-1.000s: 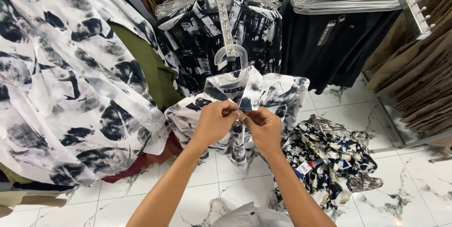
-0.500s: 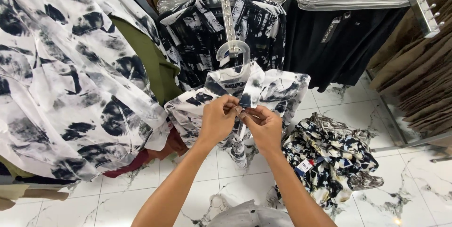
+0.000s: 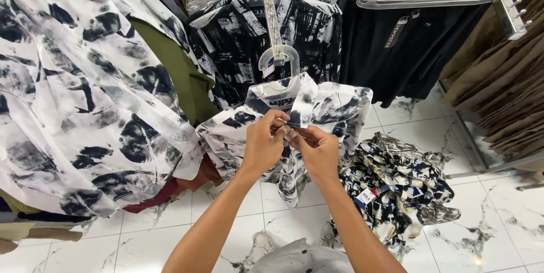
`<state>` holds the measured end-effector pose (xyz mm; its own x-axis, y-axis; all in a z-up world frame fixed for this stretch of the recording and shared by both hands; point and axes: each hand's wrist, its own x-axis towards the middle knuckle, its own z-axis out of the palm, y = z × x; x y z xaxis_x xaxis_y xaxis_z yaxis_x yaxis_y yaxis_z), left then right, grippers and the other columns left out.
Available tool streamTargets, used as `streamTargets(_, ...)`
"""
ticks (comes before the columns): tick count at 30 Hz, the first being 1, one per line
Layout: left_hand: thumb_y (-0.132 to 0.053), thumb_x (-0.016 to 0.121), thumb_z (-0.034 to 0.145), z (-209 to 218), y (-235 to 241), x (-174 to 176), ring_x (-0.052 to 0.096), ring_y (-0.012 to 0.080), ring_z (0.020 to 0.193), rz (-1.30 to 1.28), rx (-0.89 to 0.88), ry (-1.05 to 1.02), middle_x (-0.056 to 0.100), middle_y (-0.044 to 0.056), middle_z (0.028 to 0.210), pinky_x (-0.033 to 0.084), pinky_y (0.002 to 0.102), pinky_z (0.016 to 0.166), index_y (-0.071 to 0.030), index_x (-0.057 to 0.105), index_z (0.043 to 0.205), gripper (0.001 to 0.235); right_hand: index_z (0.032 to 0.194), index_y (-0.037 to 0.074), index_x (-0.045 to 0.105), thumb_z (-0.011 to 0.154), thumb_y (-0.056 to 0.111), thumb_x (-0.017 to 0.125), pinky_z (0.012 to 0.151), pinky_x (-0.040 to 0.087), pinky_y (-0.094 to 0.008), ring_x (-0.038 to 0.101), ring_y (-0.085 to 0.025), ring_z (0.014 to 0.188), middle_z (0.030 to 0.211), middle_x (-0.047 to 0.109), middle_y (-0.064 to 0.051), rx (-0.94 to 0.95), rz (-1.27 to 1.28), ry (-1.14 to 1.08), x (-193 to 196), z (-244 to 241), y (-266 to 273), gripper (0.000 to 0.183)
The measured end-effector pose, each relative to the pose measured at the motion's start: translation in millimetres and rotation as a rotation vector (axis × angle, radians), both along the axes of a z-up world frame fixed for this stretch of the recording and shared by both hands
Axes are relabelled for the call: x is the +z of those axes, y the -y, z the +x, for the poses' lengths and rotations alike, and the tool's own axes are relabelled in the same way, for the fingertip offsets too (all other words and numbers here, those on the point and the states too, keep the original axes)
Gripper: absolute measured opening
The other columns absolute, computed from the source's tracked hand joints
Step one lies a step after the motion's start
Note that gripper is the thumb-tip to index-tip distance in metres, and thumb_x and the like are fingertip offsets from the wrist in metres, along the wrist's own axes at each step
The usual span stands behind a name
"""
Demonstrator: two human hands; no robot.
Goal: Buttoning and unbuttoning a shirt on a hanger and organizing it on a clothing rack.
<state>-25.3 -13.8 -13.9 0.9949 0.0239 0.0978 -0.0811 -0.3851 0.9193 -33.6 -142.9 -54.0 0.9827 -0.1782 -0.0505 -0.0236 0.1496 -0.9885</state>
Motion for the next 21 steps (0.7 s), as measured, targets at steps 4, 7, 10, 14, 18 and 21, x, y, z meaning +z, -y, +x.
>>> streamTargets(4, 0.003, 0.062, 0.094, 2, 0, -9, 0.068, 0.0253, 0.075, 0.014, 0.015, 0.045, 0.071, 0.014, 0.077, 0.057, 0.041, 0.071, -0.004, 0.068, 0.105, 0.014, 0.102, -0.004, 0.079, 0.089, 0.001, 0.074, 0.077, 0.064, -0.040, 0.076, -0.028, 0.085, 0.090, 0.077, -0.024, -0.012, 0.054, -0.006, 1, -2, -3, 0.015)
streamTargets(7, 0.005, 0.061, 0.095, 0, 0, -24, 0.073, 0.0304, 0.073, 0.134, 0.020, 0.314, 0.072, 0.016, 0.078, 0.061, 0.038, 0.066, -0.004, 0.067, 0.102, 0.013, 0.107, -0.003, 0.078, 0.086, 0.002, 0.077, 0.078, 0.064, -0.035, 0.075, -0.021, 0.086, 0.090, 0.078, -0.020, 0.021, 0.025, 0.025, 11, -6, -2, 0.021)
streamTargets(10, -0.001, 0.069, 0.094, -2, 0, -23, 0.074, 0.0287, 0.075, 0.155, -0.006, 0.336, 0.073, 0.014, 0.080, 0.062, 0.037, 0.064, -0.004, 0.067, 0.099, 0.006, 0.104, -0.003, 0.079, 0.085, 0.000, 0.080, 0.076, 0.064, -0.036, 0.074, -0.022, 0.086, 0.088, 0.078, -0.022, 0.004, 0.017, 0.051, 3, -2, 3, 0.019)
streamTargets(14, -0.002, 0.072, 0.091, -2, -3, -17, 0.075, 0.0277, 0.076, 0.094, -0.029, 0.299, 0.074, 0.014, 0.081, 0.063, 0.037, 0.065, -0.003, 0.069, 0.100, 0.009, 0.104, -0.005, 0.078, 0.085, -0.002, 0.080, 0.079, 0.063, -0.038, 0.074, -0.022, 0.086, 0.090, 0.078, -0.021, 0.022, 0.072, 0.044, -2, 0, 4, 0.019)
streamTargets(18, 0.000, 0.074, 0.089, -1, -1, -17, 0.075, 0.0257, 0.075, 0.056, 0.008, 0.271, 0.075, 0.012, 0.078, 0.063, 0.036, 0.067, -0.005, 0.070, 0.095, 0.009, 0.101, -0.004, 0.078, 0.084, -0.001, 0.081, 0.078, 0.064, -0.037, 0.073, -0.020, 0.085, 0.087, 0.078, -0.019, 0.021, 0.098, 0.061, -4, 2, 5, 0.017)
streamTargets(21, 0.001, 0.069, 0.092, -1, 0, -21, 0.074, 0.0260, 0.074, 0.040, 0.024, 0.274, 0.073, 0.012, 0.077, 0.062, 0.037, 0.067, -0.006, 0.069, 0.094, 0.007, 0.102, -0.002, 0.079, 0.085, 0.002, 0.082, 0.077, 0.063, -0.035, 0.072, -0.017, 0.086, 0.087, 0.079, -0.017, 0.025, 0.088, 0.071, 1, -1, 2, 0.017)
